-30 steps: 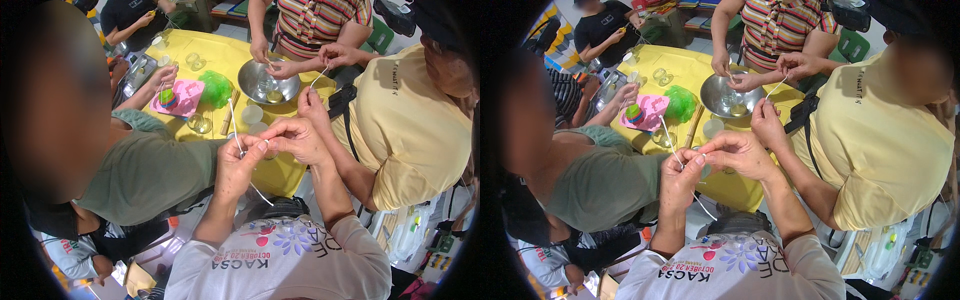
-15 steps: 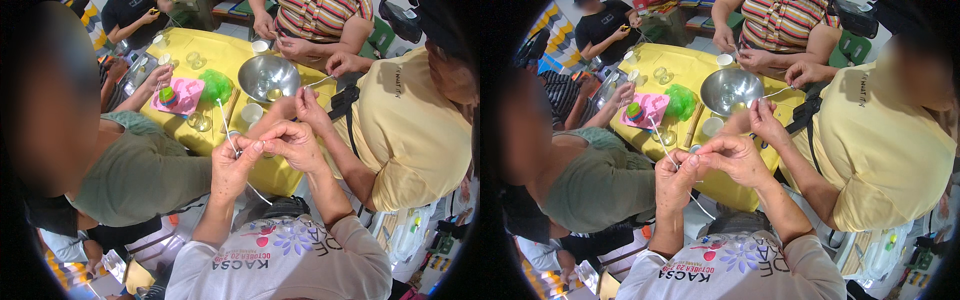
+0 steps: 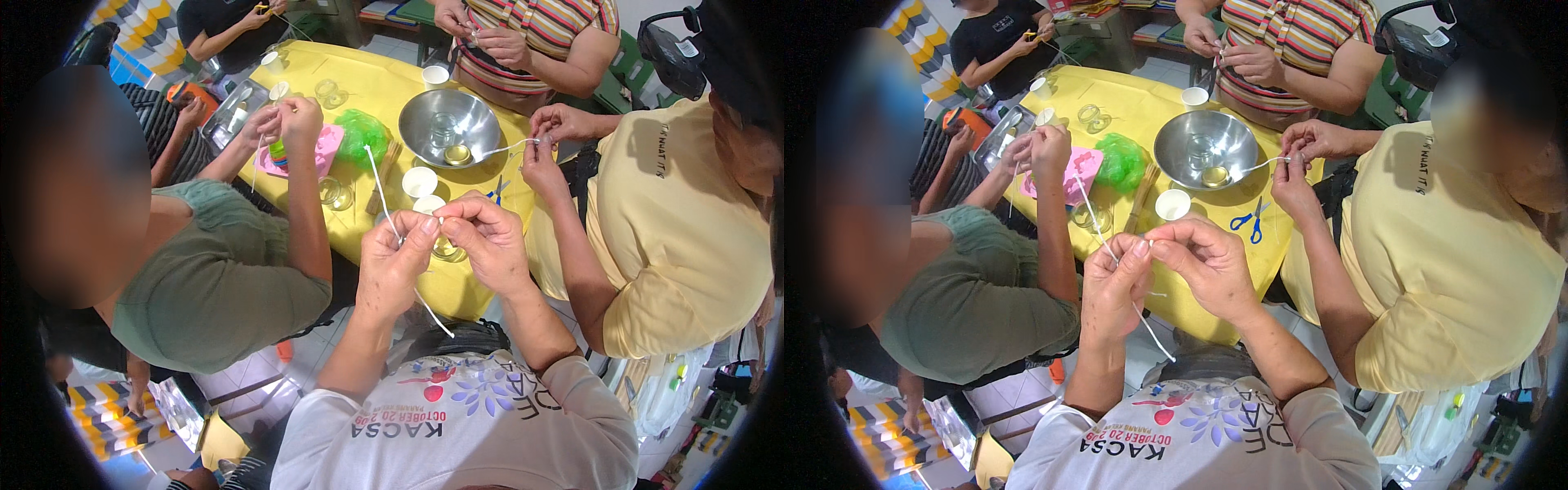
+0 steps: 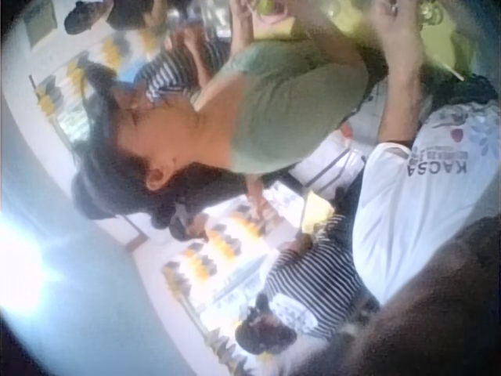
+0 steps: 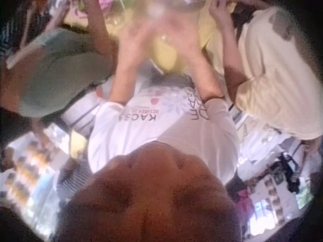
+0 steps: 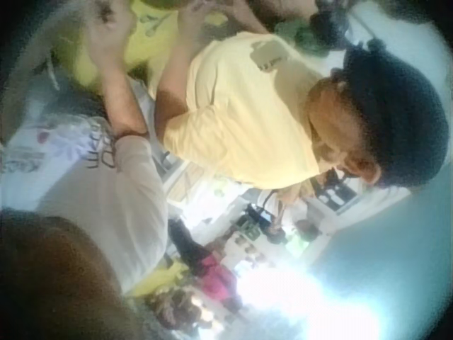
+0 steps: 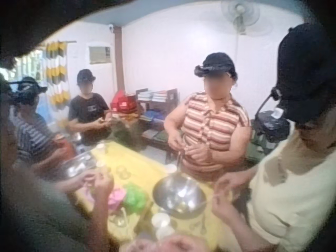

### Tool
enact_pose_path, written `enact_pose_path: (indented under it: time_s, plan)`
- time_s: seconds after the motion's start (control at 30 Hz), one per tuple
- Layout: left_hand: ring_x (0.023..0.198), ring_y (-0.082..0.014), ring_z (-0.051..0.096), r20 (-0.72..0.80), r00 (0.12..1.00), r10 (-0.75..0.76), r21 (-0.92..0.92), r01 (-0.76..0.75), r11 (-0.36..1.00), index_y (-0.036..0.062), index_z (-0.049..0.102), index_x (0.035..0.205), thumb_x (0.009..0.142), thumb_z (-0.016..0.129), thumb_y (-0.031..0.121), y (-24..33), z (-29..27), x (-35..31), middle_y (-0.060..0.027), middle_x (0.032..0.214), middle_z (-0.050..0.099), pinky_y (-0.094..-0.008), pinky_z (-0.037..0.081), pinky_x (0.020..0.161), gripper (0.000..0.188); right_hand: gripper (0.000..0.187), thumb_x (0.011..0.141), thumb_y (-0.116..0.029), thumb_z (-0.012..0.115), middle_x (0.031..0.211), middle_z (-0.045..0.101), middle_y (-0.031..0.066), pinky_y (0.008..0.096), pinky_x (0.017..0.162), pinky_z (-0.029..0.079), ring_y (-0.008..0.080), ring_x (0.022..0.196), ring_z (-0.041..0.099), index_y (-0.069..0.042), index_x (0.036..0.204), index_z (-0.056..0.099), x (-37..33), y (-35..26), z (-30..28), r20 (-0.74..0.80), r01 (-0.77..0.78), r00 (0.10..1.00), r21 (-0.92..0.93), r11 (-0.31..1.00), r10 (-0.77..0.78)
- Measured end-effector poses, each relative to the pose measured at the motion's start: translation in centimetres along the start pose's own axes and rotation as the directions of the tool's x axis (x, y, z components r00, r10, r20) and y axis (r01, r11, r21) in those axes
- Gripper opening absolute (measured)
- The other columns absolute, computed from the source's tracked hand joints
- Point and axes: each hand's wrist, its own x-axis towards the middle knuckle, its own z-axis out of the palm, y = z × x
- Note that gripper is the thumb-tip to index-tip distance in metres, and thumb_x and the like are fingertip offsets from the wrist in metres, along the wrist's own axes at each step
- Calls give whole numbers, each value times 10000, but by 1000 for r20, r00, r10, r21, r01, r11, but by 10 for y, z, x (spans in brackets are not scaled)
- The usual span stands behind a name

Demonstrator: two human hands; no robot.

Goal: The person assembles candles by inserting wicks into small glass jars. They repeatedly pick up a wick, dip it into a container of liquid, and place it into a jar. Other people at the table perform similar actions.

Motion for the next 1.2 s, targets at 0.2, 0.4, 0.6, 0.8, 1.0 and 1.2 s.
enact_pose_path:
  time_s: [0.2, 0.4, 0.6, 0.8, 1.0, 1.2]
  plan:
    - [426, -20, 261, 80, 988, -135, -268, 152, 951, 50, 601, 827, 894, 614, 160, -2, -3, 4, 60, 551, 419, -201, 170, 392, 129, 132, 876, -44, 614, 863, 569, 8, 201, 642, 413, 51, 723, 509, 0, 995, 649, 5, -7, -8, 64, 3, 998, -87, 996, 2]
    - [401, -24, 274, 15, 996, -91, -214, 92, 972, 44, 612, 868, 890, 594, 141, -5, -6, 13, 20, 579, 466, -191, 181, 378, 101, 133, 807, -12, 661, 812, 578, 32, 215, 603, 424, 82, 687, 528, -8, 940, 666, 18, -14, -12, 94, 156, 987, -422, 893, -128]
    - [424, -18, 284, 12, 997, -81, -148, 82, 986, 39, 598, 855, 886, 588, 120, -4, -6, 13, 34, 584, 454, -191, 186, 389, 88, 96, 789, -2, 666, 808, 591, 55, 230, 596, 439, 107, 675, 546, -6, 885, 663, 21, -18, -13, 139, 234, 972, -486, 842, -190]
    - [443, -13, 278, -80, 997, -2, -30, -1, 1000, 33, 591, 849, 879, 600, 101, -5, 6, 8, 45, 585, 452, -193, 183, 416, 74, 71, 807, -11, 652, 778, 580, 55, 224, 535, 438, 98, 609, 541, -4, 876, 639, 17, -14, -9, 100, 304, 950, -516, 800, -297]
    - [474, 1, 310, -59, 998, 26, -74, -31, 997, 23, 602, 868, 877, 607, 101, -5, 9, 6, 65, 620, 467, -187, 202, 422, 79, 72, 816, -35, 652, 783, 585, 71, 226, 548, 434, 109, 636, 548, -2, 879, 637, 16, -8, -8, 61, 285, 954, -480, 830, -292]
    - [447, -8, 273, -26, 998, -61, -345, 48, 937, 30, 601, 874, 888, 599, 108, -3, 3, 7, 67, 597, 437, -196, 182, 405, 79, 104, 819, -72, 670, 805, 591, 61, 213, 583, 437, 93, 693, 552, -5, 894, 644, 15, -8, -8, 7, 234, 966, -432, 871, -257]
